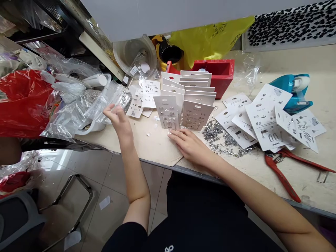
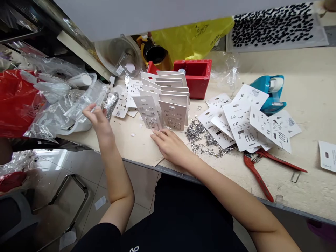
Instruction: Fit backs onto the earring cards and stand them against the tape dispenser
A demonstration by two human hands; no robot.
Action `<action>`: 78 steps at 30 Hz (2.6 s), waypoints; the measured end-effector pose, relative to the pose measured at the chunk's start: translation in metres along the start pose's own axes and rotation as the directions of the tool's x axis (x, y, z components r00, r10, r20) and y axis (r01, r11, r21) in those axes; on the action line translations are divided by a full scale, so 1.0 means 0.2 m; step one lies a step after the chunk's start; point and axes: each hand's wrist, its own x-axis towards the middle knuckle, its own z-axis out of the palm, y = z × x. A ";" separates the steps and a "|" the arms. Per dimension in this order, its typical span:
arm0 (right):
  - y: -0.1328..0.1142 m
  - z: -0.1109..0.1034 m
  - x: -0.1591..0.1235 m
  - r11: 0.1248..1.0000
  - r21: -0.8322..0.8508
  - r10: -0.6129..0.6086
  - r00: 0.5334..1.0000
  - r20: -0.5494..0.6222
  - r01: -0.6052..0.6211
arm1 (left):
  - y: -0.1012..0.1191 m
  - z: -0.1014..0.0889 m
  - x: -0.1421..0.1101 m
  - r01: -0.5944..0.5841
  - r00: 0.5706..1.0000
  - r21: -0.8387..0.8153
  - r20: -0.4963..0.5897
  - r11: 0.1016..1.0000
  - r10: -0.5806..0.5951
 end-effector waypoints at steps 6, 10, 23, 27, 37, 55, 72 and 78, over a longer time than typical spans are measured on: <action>-0.02 -0.04 0.00 0.987 0.152 -0.030 0.990 -0.137 0.051 | 0.17 -0.04 -0.24 0.171 0.975 -0.508 0.209 0.844 -0.072; -0.03 -0.09 -0.01 0.962 0.268 0.004 0.973 -0.233 0.060 | 0.25 0.00 -0.40 0.431 0.896 -0.665 0.394 0.610 -0.203; -0.08 -0.21 -0.02 0.766 0.642 0.236 0.909 -0.343 0.044 | 0.24 0.11 -0.71 0.552 0.768 -0.543 0.627 0.633 -0.131; -0.09 -0.21 -0.02 0.906 0.416 0.139 0.879 -0.456 0.072 | 0.17 0.09 -0.70 0.273 0.836 -0.392 0.548 0.879 -0.015; -0.06 -0.13 -0.02 0.989 -0.008 -0.136 0.907 -0.398 0.145 | 0.02 0.06 -0.55 0.044 0.929 -0.384 0.355 0.922 0.103; 0.05 -0.41 -0.09 0.906 -0.168 0.338 0.904 -0.264 -0.388 | 0.17 0.18 -0.23 -0.411 0.905 0.108 0.168 0.905 0.390; 0.05 -0.46 -0.06 0.829 -0.182 0.523 0.848 -0.083 -0.529 | -0.07 0.28 0.10 0.004 0.992 0.131 0.124 0.991 -0.021; 0.04 -0.47 -0.07 0.854 -0.009 0.519 0.854 -0.048 -0.520 | -0.07 0.28 0.13 0.042 0.992 0.040 0.114 0.998 -0.047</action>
